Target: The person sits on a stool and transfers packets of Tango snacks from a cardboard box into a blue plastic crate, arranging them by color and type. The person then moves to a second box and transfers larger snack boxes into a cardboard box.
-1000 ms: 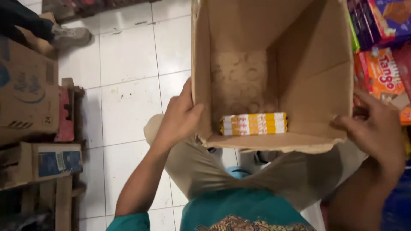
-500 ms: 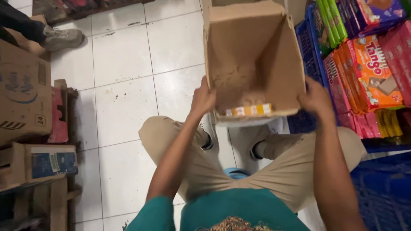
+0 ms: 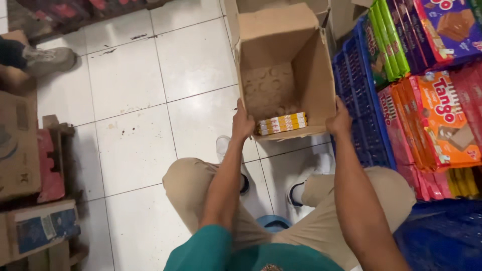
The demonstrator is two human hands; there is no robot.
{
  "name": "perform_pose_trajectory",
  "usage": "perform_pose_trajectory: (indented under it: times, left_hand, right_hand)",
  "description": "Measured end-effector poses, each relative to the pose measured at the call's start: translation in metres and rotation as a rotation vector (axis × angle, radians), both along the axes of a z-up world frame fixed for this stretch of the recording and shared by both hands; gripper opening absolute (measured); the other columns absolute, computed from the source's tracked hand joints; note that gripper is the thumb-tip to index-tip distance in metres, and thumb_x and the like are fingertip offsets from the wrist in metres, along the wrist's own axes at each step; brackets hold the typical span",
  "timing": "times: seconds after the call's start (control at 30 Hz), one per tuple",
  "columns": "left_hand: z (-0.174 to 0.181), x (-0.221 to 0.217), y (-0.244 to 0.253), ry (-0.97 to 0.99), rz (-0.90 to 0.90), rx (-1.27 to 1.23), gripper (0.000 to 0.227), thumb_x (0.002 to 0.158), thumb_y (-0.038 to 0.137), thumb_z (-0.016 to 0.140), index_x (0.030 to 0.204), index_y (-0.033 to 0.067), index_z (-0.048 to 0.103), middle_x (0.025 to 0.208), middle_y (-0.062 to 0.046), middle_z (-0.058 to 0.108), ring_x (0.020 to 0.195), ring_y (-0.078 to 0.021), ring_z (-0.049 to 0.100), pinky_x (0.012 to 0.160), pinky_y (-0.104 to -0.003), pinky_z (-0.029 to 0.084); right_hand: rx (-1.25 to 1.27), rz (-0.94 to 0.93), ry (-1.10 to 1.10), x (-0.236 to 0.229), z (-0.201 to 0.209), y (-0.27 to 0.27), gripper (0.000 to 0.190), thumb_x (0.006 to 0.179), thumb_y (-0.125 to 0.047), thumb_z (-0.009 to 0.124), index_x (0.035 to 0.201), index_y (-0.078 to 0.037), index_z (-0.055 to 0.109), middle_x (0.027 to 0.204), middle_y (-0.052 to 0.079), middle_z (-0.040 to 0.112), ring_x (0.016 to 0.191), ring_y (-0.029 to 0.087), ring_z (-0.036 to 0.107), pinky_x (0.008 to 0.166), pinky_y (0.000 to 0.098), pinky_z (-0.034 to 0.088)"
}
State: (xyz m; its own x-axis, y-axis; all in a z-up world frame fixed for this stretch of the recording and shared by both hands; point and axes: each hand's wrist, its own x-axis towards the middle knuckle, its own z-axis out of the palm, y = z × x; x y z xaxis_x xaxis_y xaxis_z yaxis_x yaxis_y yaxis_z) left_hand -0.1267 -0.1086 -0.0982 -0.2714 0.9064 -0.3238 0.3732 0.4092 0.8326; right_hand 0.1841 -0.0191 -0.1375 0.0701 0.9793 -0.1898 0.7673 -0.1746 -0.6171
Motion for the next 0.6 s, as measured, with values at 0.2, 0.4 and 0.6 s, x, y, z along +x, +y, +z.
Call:
perform_pose_trajectory:
  times: [0.2,0.4,0.6]
  left_hand:
    - [0.008,0.002,0.003,0.035,0.090,-0.013,0.074,0.095,0.013,0.045,0.162,0.0142,0.017,0.133,-0.040,0.059,0.122,-0.0598,0.058,0.106,-0.071,0.045]
    - [-0.004,0.000,0.020,0.144,0.073,0.006,0.072,0.095,0.009,0.043,0.162,0.0098,0.016,0.142,-0.032,0.054,0.129,-0.0522,0.057,0.107,-0.067,0.046]
    - [0.013,0.016,0.013,0.308,-0.075,-0.092,0.094,0.088,-0.011,0.056,0.159,-0.0117,-0.006,0.143,-0.041,0.042,0.132,-0.0583,0.050,0.107,-0.067,0.047]
  right_hand:
    - [0.142,0.024,0.032,-0.022,-0.010,-0.003,0.092,0.079,0.006,0.058,0.163,-0.026,0.036,0.130,0.031,0.065,0.120,0.051,0.061,0.109,0.0551,0.045]
    - [0.123,-0.012,-0.007,-0.026,0.012,-0.006,0.084,0.080,0.001,0.059,0.157,-0.028,0.047,0.122,0.023,0.071,0.117,0.043,0.065,0.106,0.0501,0.049]
    - [0.060,0.082,-0.232,-0.012,0.026,0.012,0.051,0.079,-0.017,0.066,0.126,-0.035,0.073,0.105,0.011,0.078,0.104,0.036,0.073,0.094,0.0477,0.058]
